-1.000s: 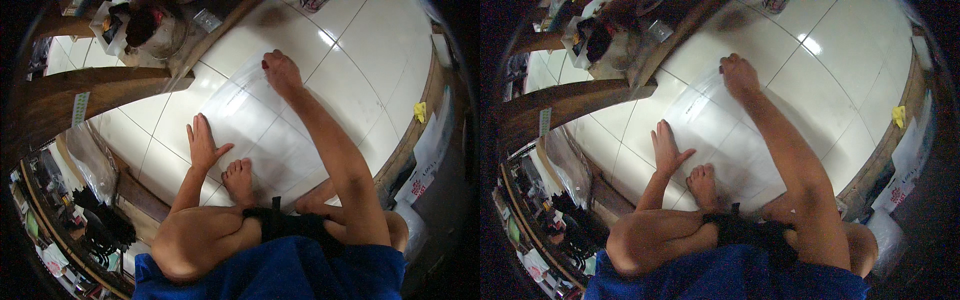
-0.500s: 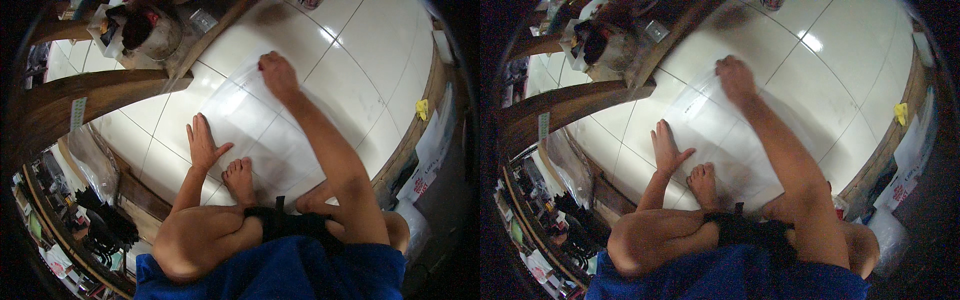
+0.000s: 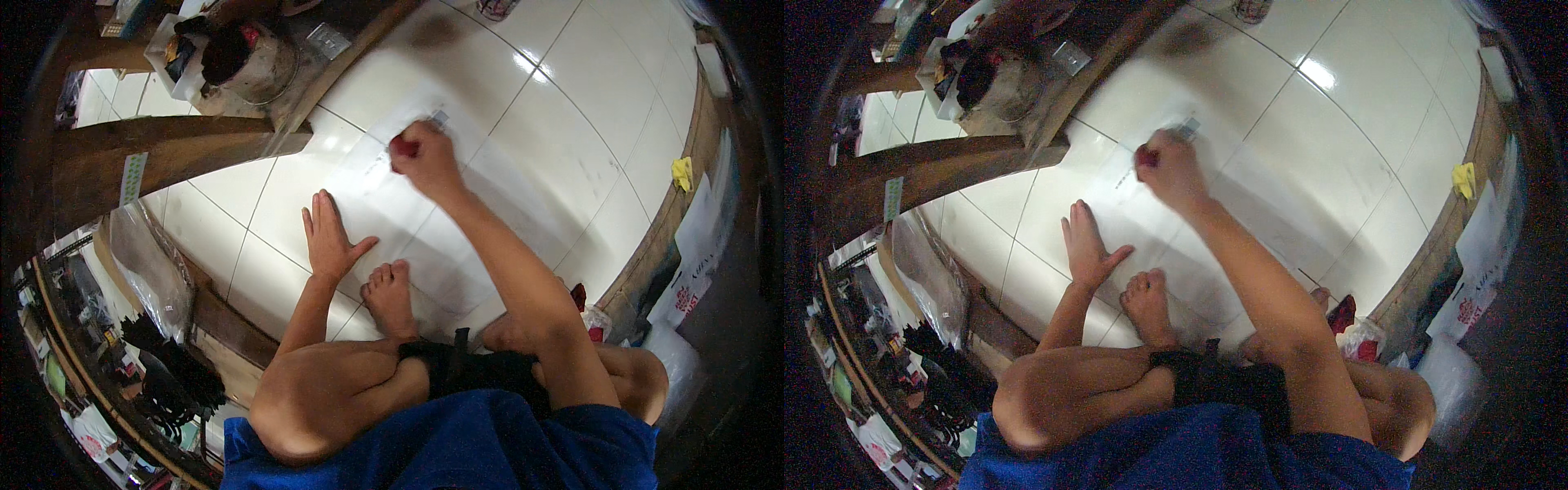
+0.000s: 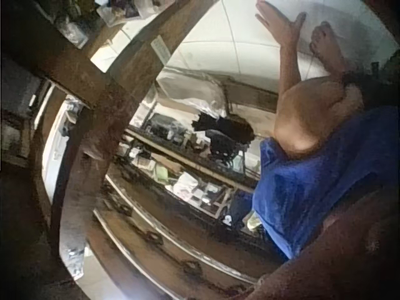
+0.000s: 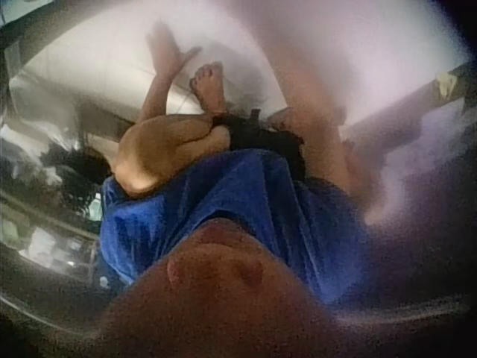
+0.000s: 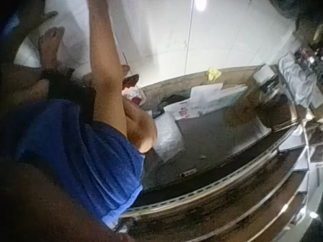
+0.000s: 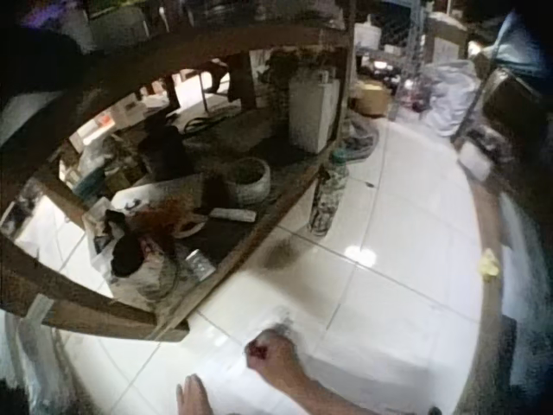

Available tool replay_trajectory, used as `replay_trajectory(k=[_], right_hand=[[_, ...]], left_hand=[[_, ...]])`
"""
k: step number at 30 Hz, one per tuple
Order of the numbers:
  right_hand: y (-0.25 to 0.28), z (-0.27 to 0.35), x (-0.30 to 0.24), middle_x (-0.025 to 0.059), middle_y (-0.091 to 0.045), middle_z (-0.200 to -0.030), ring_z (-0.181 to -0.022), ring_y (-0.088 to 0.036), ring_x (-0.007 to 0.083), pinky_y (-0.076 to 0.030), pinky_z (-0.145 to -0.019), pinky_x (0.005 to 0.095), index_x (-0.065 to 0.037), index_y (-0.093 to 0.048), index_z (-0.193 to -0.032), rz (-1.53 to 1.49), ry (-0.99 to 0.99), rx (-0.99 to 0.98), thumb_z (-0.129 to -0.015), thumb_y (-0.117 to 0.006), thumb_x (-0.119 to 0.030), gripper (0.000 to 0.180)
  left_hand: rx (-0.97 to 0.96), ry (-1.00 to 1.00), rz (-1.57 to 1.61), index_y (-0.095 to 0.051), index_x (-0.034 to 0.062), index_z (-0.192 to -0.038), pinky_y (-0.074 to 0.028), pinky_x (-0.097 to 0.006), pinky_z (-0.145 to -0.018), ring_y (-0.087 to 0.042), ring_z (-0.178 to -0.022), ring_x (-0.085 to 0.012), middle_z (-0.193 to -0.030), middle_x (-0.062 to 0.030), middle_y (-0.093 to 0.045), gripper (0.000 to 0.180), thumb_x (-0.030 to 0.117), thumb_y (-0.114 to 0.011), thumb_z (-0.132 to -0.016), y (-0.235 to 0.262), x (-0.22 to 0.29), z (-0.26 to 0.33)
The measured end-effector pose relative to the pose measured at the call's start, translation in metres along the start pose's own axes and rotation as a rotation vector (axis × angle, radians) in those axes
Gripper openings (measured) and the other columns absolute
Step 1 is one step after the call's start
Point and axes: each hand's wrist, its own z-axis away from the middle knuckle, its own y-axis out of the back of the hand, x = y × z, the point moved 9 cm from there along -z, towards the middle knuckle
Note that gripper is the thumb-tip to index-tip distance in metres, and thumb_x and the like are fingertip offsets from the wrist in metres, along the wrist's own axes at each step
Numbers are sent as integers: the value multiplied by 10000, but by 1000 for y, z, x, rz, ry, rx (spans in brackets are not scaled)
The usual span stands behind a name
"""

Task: The person sits on a tiled floor and uses a red cloth to wipe a specific area marked with the word 'KLAMBY'. They repeatedly wet the cloth with water from a plastic bottle and scrub the same spot until the text is removed.

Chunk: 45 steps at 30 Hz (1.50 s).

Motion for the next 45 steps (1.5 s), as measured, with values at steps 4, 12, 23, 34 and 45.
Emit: replay_trajectory(k=[4, 12, 23, 34, 45], right_hand=[[-55, 37, -36, 146, -585, -958, -958, -552, 336, -464, -839, 431, -47, -612, -809, 95, 188, -145, -729, -687, -85, 116], [-65, 30, -34, 103, -550, -960, -990, -523, 273, -461, -888, 371, -89, -635, -858, 462, 425, -205, -800, -561, -120, 99], [184, -54, 39, 102, -660, -843, -841, -620, 213, -499, -742, 369, -42, -646, -838, 482, -117, -416, -865, -649, -310, 269], [488, 340, 161, 168, -655, -1024, -891, -633, 258, -507, -741, 377, 22, -588, -1071, 294, -761, 578, -860, -666, -176, 300], [280, 395, 156, 225, -513, -1168, -1073, -519, 424, -455, -917, 483, -72, -514, -1171, 503, -764, 229, -773, -693, -149, 443]], left_hand=[[25, -20, 5, -137, -118, -1451, -83, -523, -1167, -178, -1434, -384, -1514, -280, -218, 1258, 640, -740, -648, -4, -2, 1], [62, -31, 57, -141, -122, -1438, -100, -560, -1156, -175, -1416, -434, -1492, -304, -228, 1251, 513, -823, -603, -1, -6, 2], [242, -137, -34, -138, -77, -1477, -75, -530, -1169, -157, -1437, -401, -1532, -281, -185, 1166, 601, -709, -719, -8, -15, 13], [180, -195, 9, -136, -50, -1485, -84, -553, -1158, -154, -1430, -418, -1528, -278, -192, 1073, 515, -708, -773, -7, 4, 6], [235, -229, 45, -121, -45, -1490, -59, -554, -1156, -158, -1436, -402, -1537, -273, -181, 1074, 543, -690, -794, -12, -13, 13]])
